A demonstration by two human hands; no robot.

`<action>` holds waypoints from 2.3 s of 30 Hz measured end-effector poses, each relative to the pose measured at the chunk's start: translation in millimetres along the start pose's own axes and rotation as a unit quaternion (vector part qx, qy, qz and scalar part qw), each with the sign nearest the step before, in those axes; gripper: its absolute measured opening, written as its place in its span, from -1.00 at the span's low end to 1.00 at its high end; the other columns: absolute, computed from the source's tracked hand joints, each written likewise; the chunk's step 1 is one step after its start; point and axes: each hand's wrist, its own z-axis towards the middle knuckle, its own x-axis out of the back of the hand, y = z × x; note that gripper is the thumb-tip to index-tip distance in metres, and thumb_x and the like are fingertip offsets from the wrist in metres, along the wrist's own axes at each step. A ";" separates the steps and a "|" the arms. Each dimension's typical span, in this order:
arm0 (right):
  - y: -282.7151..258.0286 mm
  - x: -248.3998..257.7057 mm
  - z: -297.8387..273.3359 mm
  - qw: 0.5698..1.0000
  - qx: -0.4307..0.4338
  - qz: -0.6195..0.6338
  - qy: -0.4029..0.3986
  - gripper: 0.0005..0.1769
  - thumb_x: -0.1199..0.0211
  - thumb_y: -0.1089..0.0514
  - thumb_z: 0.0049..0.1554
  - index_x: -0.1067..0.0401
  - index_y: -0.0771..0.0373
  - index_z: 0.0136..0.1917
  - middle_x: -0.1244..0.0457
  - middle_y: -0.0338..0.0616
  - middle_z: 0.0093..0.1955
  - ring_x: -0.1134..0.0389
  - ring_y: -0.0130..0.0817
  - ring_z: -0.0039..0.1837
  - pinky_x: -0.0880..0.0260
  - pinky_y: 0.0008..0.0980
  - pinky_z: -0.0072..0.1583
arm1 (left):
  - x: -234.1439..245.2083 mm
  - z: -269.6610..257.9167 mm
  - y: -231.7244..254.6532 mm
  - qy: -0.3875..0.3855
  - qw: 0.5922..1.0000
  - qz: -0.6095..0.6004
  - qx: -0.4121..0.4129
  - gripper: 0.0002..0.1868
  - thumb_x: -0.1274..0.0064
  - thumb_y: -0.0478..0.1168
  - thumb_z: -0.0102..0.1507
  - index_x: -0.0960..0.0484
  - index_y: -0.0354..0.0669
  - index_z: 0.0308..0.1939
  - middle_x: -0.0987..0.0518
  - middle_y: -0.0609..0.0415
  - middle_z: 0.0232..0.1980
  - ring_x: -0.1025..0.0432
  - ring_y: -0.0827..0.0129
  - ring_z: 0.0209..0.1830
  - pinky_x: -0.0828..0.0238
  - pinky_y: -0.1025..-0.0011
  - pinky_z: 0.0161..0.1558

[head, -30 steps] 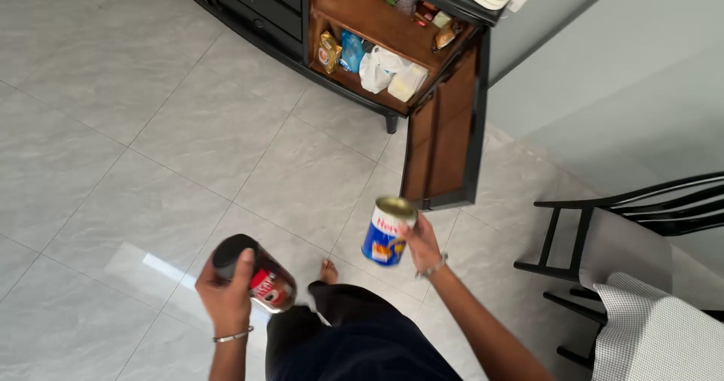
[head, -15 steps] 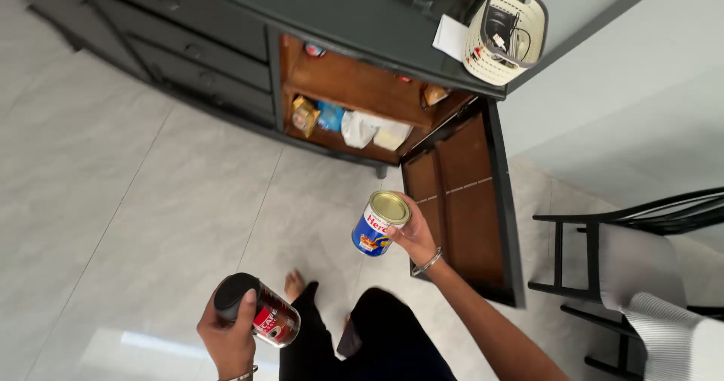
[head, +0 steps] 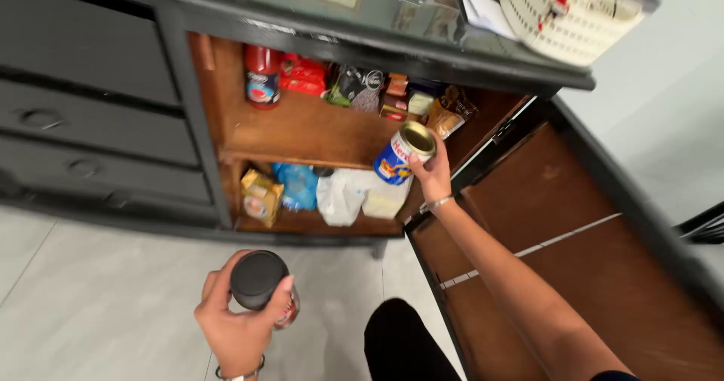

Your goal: Organize snacks and pantry items from the dining table into the storage cabinet.

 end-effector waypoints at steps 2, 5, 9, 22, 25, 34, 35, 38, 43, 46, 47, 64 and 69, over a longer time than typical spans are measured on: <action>40.4 6.6 22.4 0.999 0.037 -0.005 0.015 -0.25 -0.32 0.13 0.23 -0.05 0.31 0.55 -0.20 -0.02 0.44 -0.23 -0.24 0.47 -0.23 -0.24 0.48 | -28.8 -2.2 -43.4 -0.004 0.999 -0.033 -0.042 -0.43 -0.45 -0.24 -0.07 -0.68 -0.29 0.01 -0.63 0.05 -0.19 -0.54 0.40 -0.18 -0.47 0.43 -0.05; 85.6 20.1 49.5 0.996 0.081 -0.008 0.034 -0.27 -0.32 0.13 0.24 -0.08 0.31 0.55 -0.21 0.00 0.43 -0.24 -0.24 0.46 -0.23 -0.25 0.48 | -61.1 -12.4 -99.7 -0.026 0.992 -0.084 -0.091 -0.45 -0.45 -0.25 -0.07 -0.68 -0.27 -0.01 -0.65 0.07 -0.18 -0.56 0.41 -0.15 -0.48 0.44 -0.03; 135.9 43.3 67.5 0.995 0.095 0.011 0.029 -0.23 -0.34 0.09 0.23 -0.02 0.29 0.55 -0.20 0.01 0.44 -0.23 -0.23 0.45 -0.23 -0.25 0.47 | -89.2 -35.1 -152.4 -0.090 0.981 -0.148 -0.088 -0.48 -0.42 -0.25 -0.05 -0.69 -0.25 -0.02 -0.70 0.04 -0.15 -0.59 0.42 -0.12 -0.52 0.45 -0.02; 181.1 55.0 113.3 0.994 0.084 -0.063 0.030 -0.27 -0.28 -0.05 0.22 -0.10 0.31 0.49 -0.23 0.01 0.39 -0.26 -0.24 0.41 -0.25 -0.27 0.42 | -130.0 -21.3 -199.4 -0.037 0.982 -0.150 -0.104 -0.33 -0.54 -0.19 -0.31 -0.70 -0.29 -0.13 -0.75 0.00 -0.30 -0.69 0.31 -0.20 -0.57 0.32 0.01; 177.1 52.4 104.1 0.988 0.089 -0.124 0.028 -0.35 -0.20 -0.09 0.30 -0.16 0.36 0.47 -0.27 0.10 0.36 -0.28 -0.19 0.37 -0.28 -0.25 0.40 | -130.6 -19.5 -199.8 -0.114 0.983 -0.132 -0.064 -0.40 -0.53 -0.25 -0.28 -0.75 -0.28 -0.16 -0.78 -0.02 -0.30 -0.71 0.29 -0.21 -0.59 0.31 -0.03; 43.0 -62.6 -122.8 0.924 0.124 -0.178 -0.315 -0.43 -0.20 0.07 0.25 -0.27 0.22 0.49 -0.25 -0.03 0.41 -0.30 -0.16 0.44 -0.29 -0.14 0.47 | -124.1 -5.8 -200.7 -0.151 0.976 -0.152 0.030 -0.40 -0.49 -0.23 -0.19 -0.71 -0.26 -0.07 -0.79 -0.02 -0.34 -0.71 0.31 -0.32 -0.63 0.32 -0.11; 34.1 -75.6 -144.2 0.910 0.081 -0.157 -0.375 -0.21 -0.30 0.05 0.20 -0.12 0.27 0.60 -0.19 -0.03 0.52 -0.25 -0.19 0.54 -0.24 -0.17 0.54 | -123.8 -5.6 -198.7 -0.131 0.981 -0.133 -0.045 -0.42 -0.51 -0.19 -0.20 -0.73 -0.25 -0.11 -0.78 0.01 -0.33 -0.70 0.34 -0.28 -0.61 0.34 -0.09; 48.8 -101.0 -184.6 0.911 0.015 -0.071 -0.406 0.05 -0.43 0.04 0.14 0.04 0.31 0.71 -0.10 -0.05 0.66 -0.15 -0.26 0.67 -0.13 -0.23 0.65 | -130.8 -9.6 -196.3 -0.087 0.983 -0.108 -0.118 -0.39 -0.53 -0.13 -0.25 -0.75 -0.22 -0.14 -0.76 0.03 -0.31 -0.69 0.37 -0.25 -0.59 0.38 -0.12; 67.9 -113.8 -198.3 0.932 -0.047 -0.008 -0.360 0.00 -0.51 0.09 0.12 -0.11 0.37 0.68 -0.21 0.02 0.60 -0.23 -0.28 0.61 -0.22 -0.22 0.63 | -123.4 -12.0 -183.4 -0.111 0.986 -0.085 -0.091 -0.36 -0.53 -0.09 -0.25 -0.75 -0.21 -0.12 -0.73 -0.02 -0.26 -0.69 0.34 -0.23 -0.61 0.34 -0.14; 68.3 -104.9 -187.6 0.932 -0.006 -0.051 -0.359 -0.05 -0.49 0.15 0.11 -0.12 0.34 0.64 -0.25 -0.01 0.53 -0.28 -0.27 0.54 -0.30 -0.20 0.56 | -122.2 -10.4 -175.7 -0.158 0.973 -0.065 -0.152 -0.29 -0.53 -0.02 -0.20 -0.70 -0.19 -0.01 -0.76 -0.01 -0.15 -0.67 0.30 -0.09 -0.57 0.30 -0.01; 81.0 -99.9 -182.7 0.944 -0.014 -0.027 -0.330 -0.13 -0.47 0.16 0.15 -0.12 0.33 0.59 -0.24 -0.03 0.48 -0.29 -0.29 0.50 -0.32 -0.19 0.53 | -122.5 -12.3 -172.8 -0.165 0.969 -0.117 -0.145 -0.12 -0.49 -0.01 -0.14 -0.49 -0.28 0.17 -0.68 -0.08 -0.01 -0.62 0.24 -0.02 -0.51 0.27 0.02; 128.2 -100.1 113.5 0.992 0.055 -0.017 -0.116 -0.18 -0.50 0.25 0.05 -0.12 0.28 0.46 -0.30 -0.07 0.29 -0.38 -0.29 0.27 -0.46 -0.23 0.30 | -106.4 -21.1 -138.1 -0.278 0.956 -0.031 -0.087 -0.39 -0.35 -0.08 0.05 -0.60 -0.12 0.16 -0.64 -0.05 0.14 -0.64 0.20 -0.12 -0.56 0.25 -0.09; 151.5 -104.1 136.4 0.996 0.027 0.023 -0.077 -0.17 -0.50 0.31 0.00 -0.15 0.32 0.44 -0.33 -0.04 0.22 -0.39 -0.27 0.22 -0.43 -0.21 0.27 | -89.0 -15.3 -121.0 -0.263 0.958 -0.020 -0.108 -0.48 -0.32 -0.12 0.09 -0.62 -0.11 0.11 -0.68 -0.01 0.00 -0.66 0.26 -0.19 -0.58 0.30 -0.19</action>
